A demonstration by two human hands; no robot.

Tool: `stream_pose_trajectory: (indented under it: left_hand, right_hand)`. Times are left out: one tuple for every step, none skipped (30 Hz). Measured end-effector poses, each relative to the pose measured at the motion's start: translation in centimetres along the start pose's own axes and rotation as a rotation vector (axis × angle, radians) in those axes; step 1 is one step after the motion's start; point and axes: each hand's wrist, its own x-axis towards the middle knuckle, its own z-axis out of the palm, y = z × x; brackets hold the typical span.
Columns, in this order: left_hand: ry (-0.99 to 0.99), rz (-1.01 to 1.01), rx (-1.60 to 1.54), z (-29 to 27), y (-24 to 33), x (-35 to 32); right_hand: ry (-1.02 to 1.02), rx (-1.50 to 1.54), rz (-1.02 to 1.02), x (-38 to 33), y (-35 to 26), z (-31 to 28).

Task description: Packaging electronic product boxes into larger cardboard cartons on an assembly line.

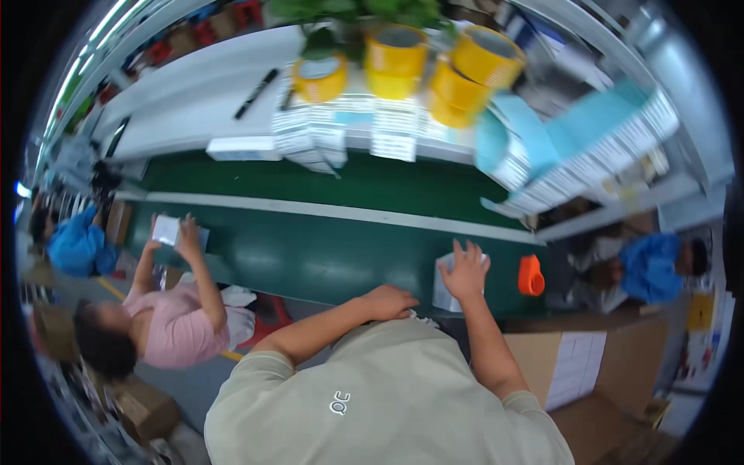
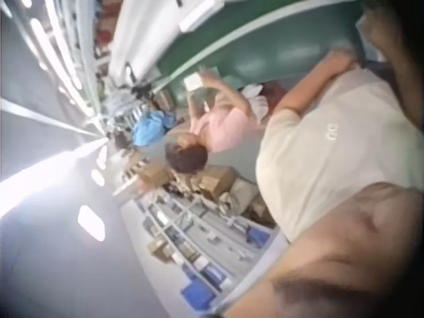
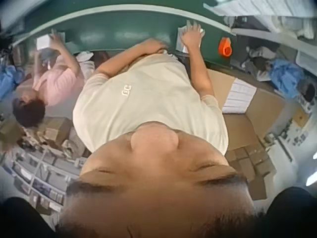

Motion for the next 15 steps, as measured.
stream_pose_trajectory:
  left_hand:
    - [0.019, -0.052, 0.024, 0.0, -0.9, -1.0]
    - [0.030, -0.094, 0.046, 0.2, -1.4, -1.7]
    - [0.034, -0.128, 0.071, 0.4, -2.0, -2.3]
    - [0.048, -0.142, 0.066, 0.7, -2.6, -3.0]
    - [0.055, -0.206, 0.056, 1.2, -3.5, -3.8]
    - [0.060, -0.267, 0.045, 1.7, -4.4, -4.7]
    - [0.066, -0.327, 0.035, 2.2, -5.2, -5.4]
    - [0.074, -0.330, 0.034, 2.7, -6.1, -5.9]
    - [0.028, -0.350, 0.054, 3.2, -6.9, -6.4]
    - [-0.018, -0.371, 0.072, 3.5, -7.1, -6.8]
    - [-0.063, -0.392, 0.090, 3.7, -7.3, -6.9]
    - [-0.054, -0.398, 0.089, 3.9, -7.4, -6.9]
    - [-0.081, -0.405, 0.097, 4.1, -7.4, -6.7]
    - [-0.107, -0.414, 0.106, 4.4, -7.3, -6.4]
    - [-0.135, -0.422, 0.121, 4.2, -7.1, -6.0]
  right_hand:
    - [-0.079, -0.084, 0.079, 0.7, -0.6, 0.5]
    - [-0.085, -0.082, 0.044, 1.3, -0.4, 0.8]
    - [-0.106, -0.080, 0.043, 1.9, 0.0, 1.2]
    - [-0.125, -0.079, 0.047, 2.2, 0.5, 1.6]
    - [-0.126, -0.080, 0.034, 2.3, 0.5, 1.7]
    - [-0.141, -0.071, 0.038, 2.2, 0.7, 1.7]
    - [-0.155, -0.064, 0.042, 2.2, 0.8, 1.6]
    - [-0.167, -0.057, 0.049, 2.4, 0.8, 1.6]
    - [-0.164, -0.059, 0.042, 2.6, 0.7, 1.7]
    - [-0.163, -0.074, 0.051, 2.7, 0.6, 1.6]
    - [-0.161, -0.089, 0.059, 2.8, 0.5, 1.6]
    - [-0.158, -0.103, 0.066, 3.0, 0.5, 1.5]
    - [-0.154, -0.103, 0.055, 3.5, 0.7, 1.3]
    - [-0.202, -0.086, 0.059, 4.1, 0.9, 1.2]
    - [-0.245, -0.067, 0.066, 4.9, 1.0, 0.8]
